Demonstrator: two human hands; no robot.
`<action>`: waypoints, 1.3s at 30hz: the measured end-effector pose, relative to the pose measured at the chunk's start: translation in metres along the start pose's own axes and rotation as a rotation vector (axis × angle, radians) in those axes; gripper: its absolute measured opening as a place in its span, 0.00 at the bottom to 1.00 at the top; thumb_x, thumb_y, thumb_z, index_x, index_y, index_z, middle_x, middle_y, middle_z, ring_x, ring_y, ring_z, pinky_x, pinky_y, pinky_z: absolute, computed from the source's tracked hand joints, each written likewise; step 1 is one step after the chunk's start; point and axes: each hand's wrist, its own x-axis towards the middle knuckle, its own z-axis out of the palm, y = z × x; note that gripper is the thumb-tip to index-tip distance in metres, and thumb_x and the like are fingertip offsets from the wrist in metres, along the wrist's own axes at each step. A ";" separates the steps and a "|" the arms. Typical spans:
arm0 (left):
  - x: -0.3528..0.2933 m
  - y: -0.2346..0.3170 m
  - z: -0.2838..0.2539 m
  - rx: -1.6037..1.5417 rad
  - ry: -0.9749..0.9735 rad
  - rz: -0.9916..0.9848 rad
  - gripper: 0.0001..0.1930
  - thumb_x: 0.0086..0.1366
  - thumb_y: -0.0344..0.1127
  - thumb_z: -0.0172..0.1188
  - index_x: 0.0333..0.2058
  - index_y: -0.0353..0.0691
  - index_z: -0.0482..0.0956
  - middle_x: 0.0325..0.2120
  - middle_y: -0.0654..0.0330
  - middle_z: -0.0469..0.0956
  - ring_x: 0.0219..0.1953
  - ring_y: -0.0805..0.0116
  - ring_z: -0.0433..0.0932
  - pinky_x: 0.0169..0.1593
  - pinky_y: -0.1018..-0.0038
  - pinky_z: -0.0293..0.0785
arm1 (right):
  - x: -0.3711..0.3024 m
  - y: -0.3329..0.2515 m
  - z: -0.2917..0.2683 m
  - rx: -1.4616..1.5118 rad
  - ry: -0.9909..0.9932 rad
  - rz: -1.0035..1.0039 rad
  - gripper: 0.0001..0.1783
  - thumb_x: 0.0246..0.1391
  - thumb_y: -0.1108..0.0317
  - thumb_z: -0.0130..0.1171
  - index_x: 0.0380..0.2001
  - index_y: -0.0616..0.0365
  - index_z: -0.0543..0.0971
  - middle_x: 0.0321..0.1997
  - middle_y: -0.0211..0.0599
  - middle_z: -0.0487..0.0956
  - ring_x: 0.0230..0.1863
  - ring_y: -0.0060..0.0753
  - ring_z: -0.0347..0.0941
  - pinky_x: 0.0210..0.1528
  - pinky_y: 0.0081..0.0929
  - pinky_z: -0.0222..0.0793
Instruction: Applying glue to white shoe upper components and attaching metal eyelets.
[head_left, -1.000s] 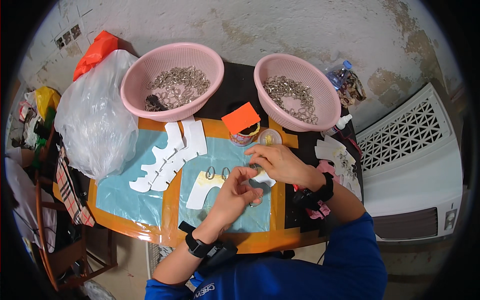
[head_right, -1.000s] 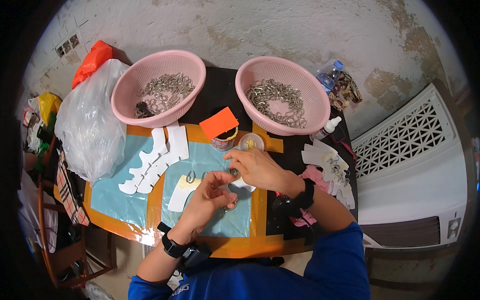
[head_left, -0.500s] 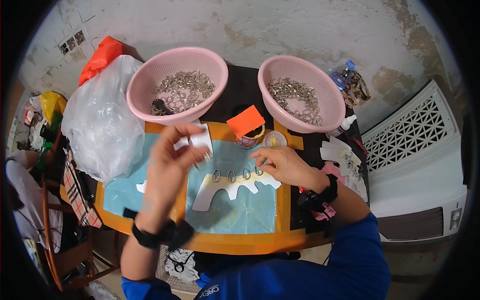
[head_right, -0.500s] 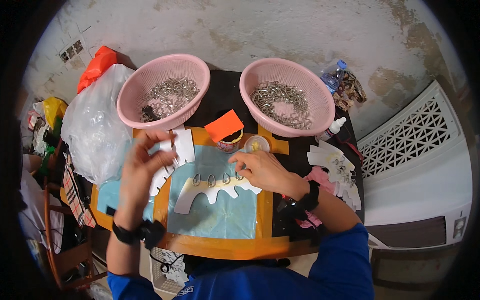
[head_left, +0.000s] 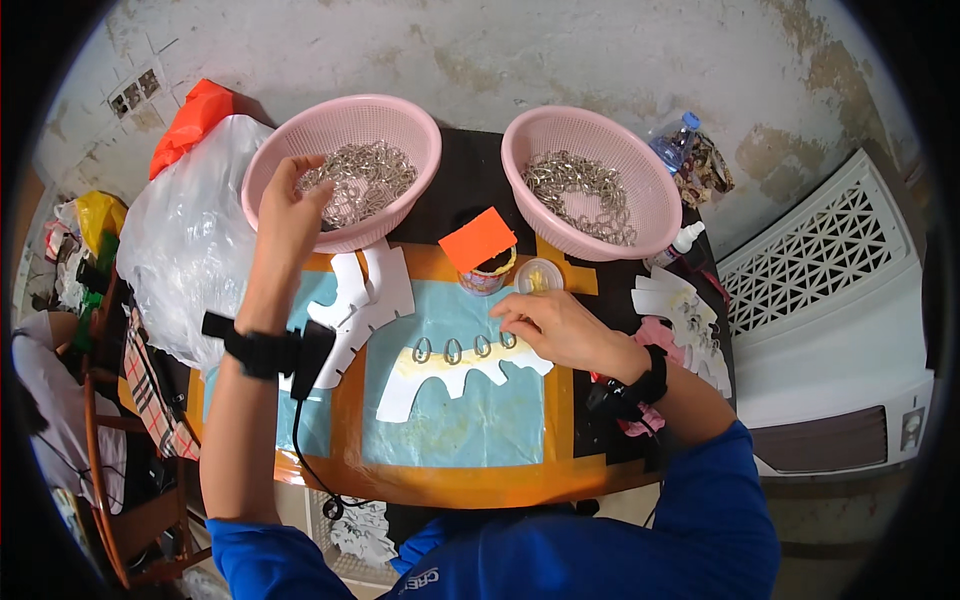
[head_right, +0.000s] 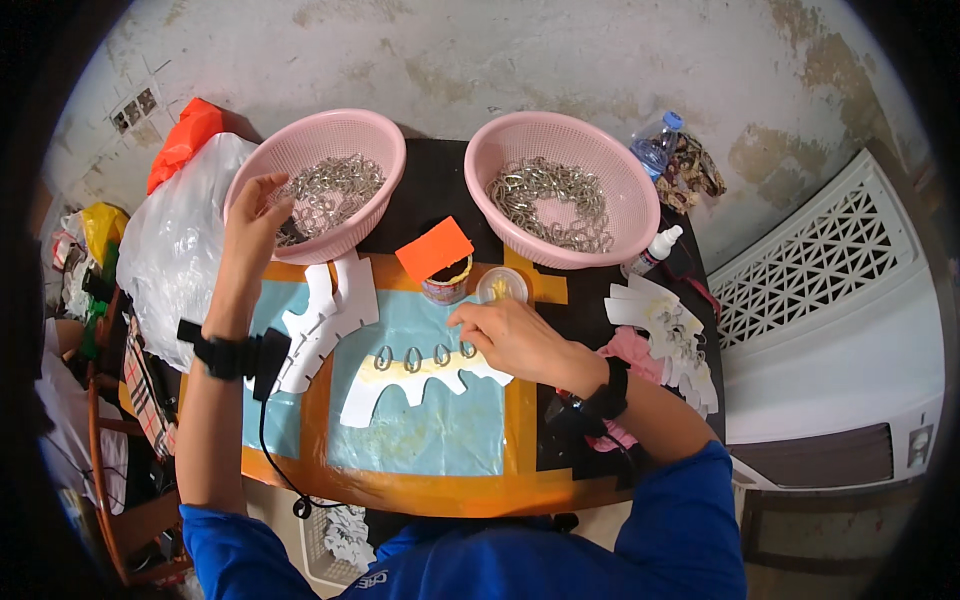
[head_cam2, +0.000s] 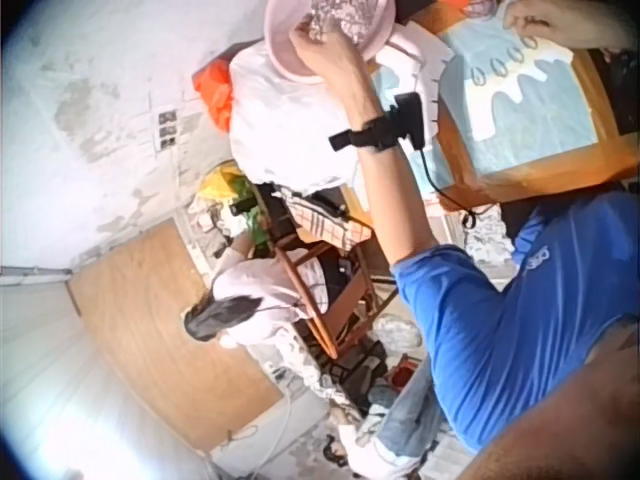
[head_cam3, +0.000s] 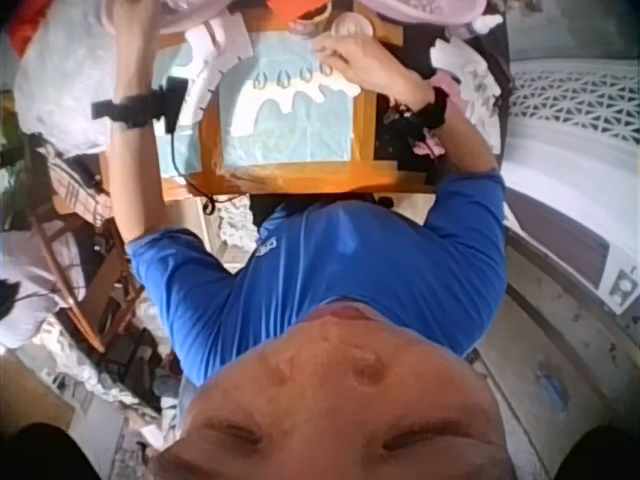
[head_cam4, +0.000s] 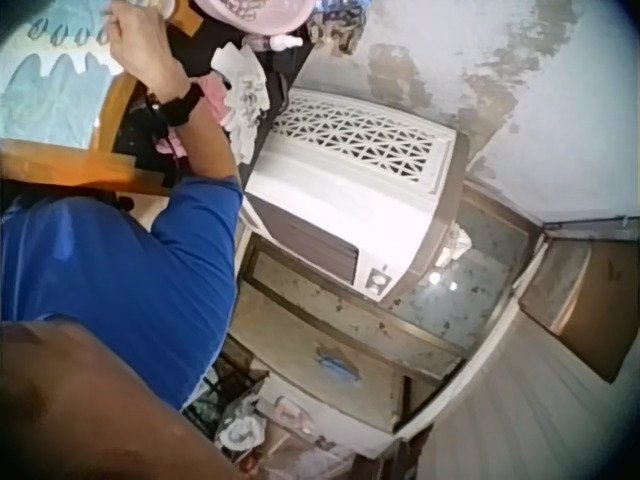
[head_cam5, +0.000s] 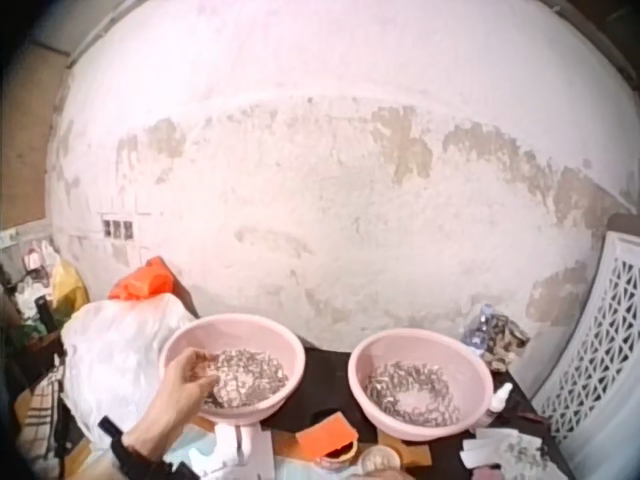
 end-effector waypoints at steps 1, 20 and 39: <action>-0.014 0.012 0.007 -0.021 -0.034 0.068 0.12 0.68 0.26 0.57 0.48 0.34 0.79 0.43 0.59 0.81 0.44 0.66 0.79 0.48 0.72 0.74 | -0.002 0.001 -0.002 -0.008 0.001 0.014 0.10 0.61 0.75 0.57 0.45 0.64 0.80 0.32 0.48 0.84 0.33 0.51 0.82 0.39 0.42 0.76; -0.163 0.060 0.095 0.149 -0.709 0.223 0.20 0.56 0.16 0.53 0.49 0.35 0.73 0.39 0.46 0.78 0.48 0.45 0.70 0.53 0.57 0.72 | -0.002 0.002 -0.007 -0.026 0.032 0.055 0.15 0.61 0.76 0.54 0.51 0.62 0.79 0.24 0.46 0.79 0.26 0.48 0.79 0.34 0.41 0.73; -0.159 0.061 0.098 0.120 -0.700 0.210 0.18 0.56 0.16 0.54 0.47 0.36 0.75 0.39 0.48 0.78 0.47 0.48 0.72 0.53 0.57 0.73 | -0.001 0.002 -0.007 0.087 0.029 0.100 0.19 0.58 0.78 0.53 0.53 0.63 0.75 0.22 0.47 0.78 0.27 0.50 0.78 0.36 0.45 0.71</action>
